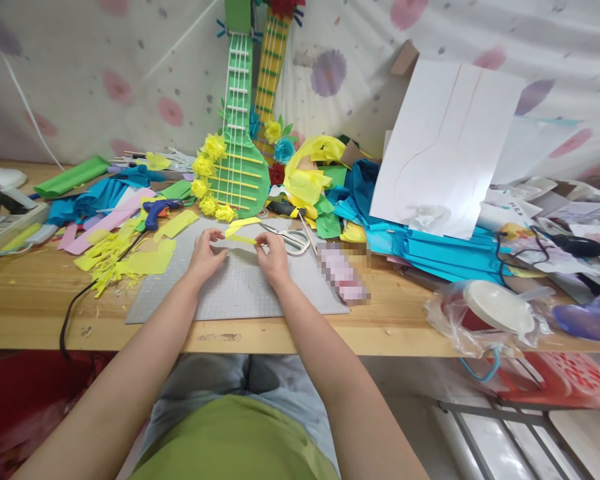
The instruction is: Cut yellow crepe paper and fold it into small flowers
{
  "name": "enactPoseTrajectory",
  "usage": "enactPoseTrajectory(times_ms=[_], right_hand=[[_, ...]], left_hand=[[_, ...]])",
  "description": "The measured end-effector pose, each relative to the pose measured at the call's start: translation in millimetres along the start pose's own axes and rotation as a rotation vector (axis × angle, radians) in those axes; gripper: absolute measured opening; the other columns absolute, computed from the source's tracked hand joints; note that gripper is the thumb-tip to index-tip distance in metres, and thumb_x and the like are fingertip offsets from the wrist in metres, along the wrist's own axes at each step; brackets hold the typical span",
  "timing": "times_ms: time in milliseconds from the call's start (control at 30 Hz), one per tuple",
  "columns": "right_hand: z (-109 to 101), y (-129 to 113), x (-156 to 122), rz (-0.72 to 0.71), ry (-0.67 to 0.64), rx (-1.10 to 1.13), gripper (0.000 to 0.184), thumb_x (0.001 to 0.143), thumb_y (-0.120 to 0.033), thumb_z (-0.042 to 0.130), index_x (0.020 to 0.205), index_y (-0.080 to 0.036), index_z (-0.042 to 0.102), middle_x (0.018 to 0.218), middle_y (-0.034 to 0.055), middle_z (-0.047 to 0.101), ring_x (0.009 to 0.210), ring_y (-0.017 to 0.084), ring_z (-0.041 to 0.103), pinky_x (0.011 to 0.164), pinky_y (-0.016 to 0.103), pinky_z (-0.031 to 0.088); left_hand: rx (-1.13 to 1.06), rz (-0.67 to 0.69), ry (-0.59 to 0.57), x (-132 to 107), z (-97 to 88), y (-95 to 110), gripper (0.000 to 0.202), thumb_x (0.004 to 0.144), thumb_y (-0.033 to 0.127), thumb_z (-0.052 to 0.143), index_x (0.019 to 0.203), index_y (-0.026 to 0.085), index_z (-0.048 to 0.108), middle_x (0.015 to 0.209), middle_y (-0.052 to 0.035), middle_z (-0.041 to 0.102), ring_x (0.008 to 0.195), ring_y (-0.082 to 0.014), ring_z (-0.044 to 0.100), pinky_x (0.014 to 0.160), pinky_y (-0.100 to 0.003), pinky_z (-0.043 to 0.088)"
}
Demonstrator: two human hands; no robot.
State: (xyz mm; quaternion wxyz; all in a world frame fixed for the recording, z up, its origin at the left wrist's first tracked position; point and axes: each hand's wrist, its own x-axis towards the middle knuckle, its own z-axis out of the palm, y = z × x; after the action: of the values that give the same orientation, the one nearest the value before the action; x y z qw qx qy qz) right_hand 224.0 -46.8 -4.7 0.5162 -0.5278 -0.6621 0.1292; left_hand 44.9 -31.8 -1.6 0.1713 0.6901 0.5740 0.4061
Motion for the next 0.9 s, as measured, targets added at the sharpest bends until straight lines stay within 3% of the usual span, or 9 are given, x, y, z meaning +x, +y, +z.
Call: enactPoseTrajectory(times_ms=[167,333,533,733,900], right_hand=[[2,4,2,0.053,-0.069,0.078,0.010,0.072,-0.019,0.049,0.080,-0.020,0.053,0.080,0.0016,0.057,0.079,0.016,0.049,0.077,0.031,0.041],[1,4,1,-0.031,-0.122,-0.098,0.018,0.070,-0.016,0.052,0.087,-0.020,0.055,0.093,0.0034,0.061,0.093,0.020,0.048,0.085,0.035,0.036],[0,-2,-2,-0.037,-0.147,-0.234,0.028,0.071,-0.010,0.047,0.097,-0.019,0.054,0.083,0.0019,0.064,0.082,0.020,0.050,0.077,0.035,0.035],[3,4,-2,-0.034,-0.169,-0.246,0.028,0.070,-0.006,0.043,0.093,-0.019,0.054,0.081,0.0022,0.063,0.078,0.019,0.050,0.074,0.033,0.037],[3,7,-2,-0.009,-0.242,-0.160,0.032,0.067,-0.006,0.046,0.094,-0.021,0.053,0.078,0.0007,0.062,0.080,0.018,0.049,0.074,0.031,0.040]], left_hand=[[-0.010,0.032,-0.005,-3,3.7,12,0.038,0.069,0.014,0.057,0.105,0.023,0.047,0.099,-0.0038,0.059,0.099,-0.0171,0.050,0.078,-0.029,0.044],[0.092,0.054,0.047,-4,4.6,20,0.027,0.074,0.013,0.052,0.099,0.022,0.053,0.084,-0.0028,0.061,0.097,-0.0177,0.052,0.079,-0.029,0.043],[0.217,0.119,-0.071,-3,10.9,23,0.026,0.070,0.007,0.050,0.090,0.022,0.057,0.087,-0.0042,0.063,0.102,-0.0208,0.050,0.087,-0.033,0.039],[0.210,0.182,-0.097,-8,8.2,22,0.034,0.068,0.010,0.054,0.100,0.022,0.056,0.100,-0.0043,0.062,0.104,-0.0226,0.047,0.091,-0.036,0.036],[0.210,0.109,-0.144,-10,5.1,22,0.027,0.071,0.013,0.054,0.096,0.024,0.058,0.089,-0.0035,0.064,0.098,-0.0218,0.050,0.088,-0.036,0.037]])
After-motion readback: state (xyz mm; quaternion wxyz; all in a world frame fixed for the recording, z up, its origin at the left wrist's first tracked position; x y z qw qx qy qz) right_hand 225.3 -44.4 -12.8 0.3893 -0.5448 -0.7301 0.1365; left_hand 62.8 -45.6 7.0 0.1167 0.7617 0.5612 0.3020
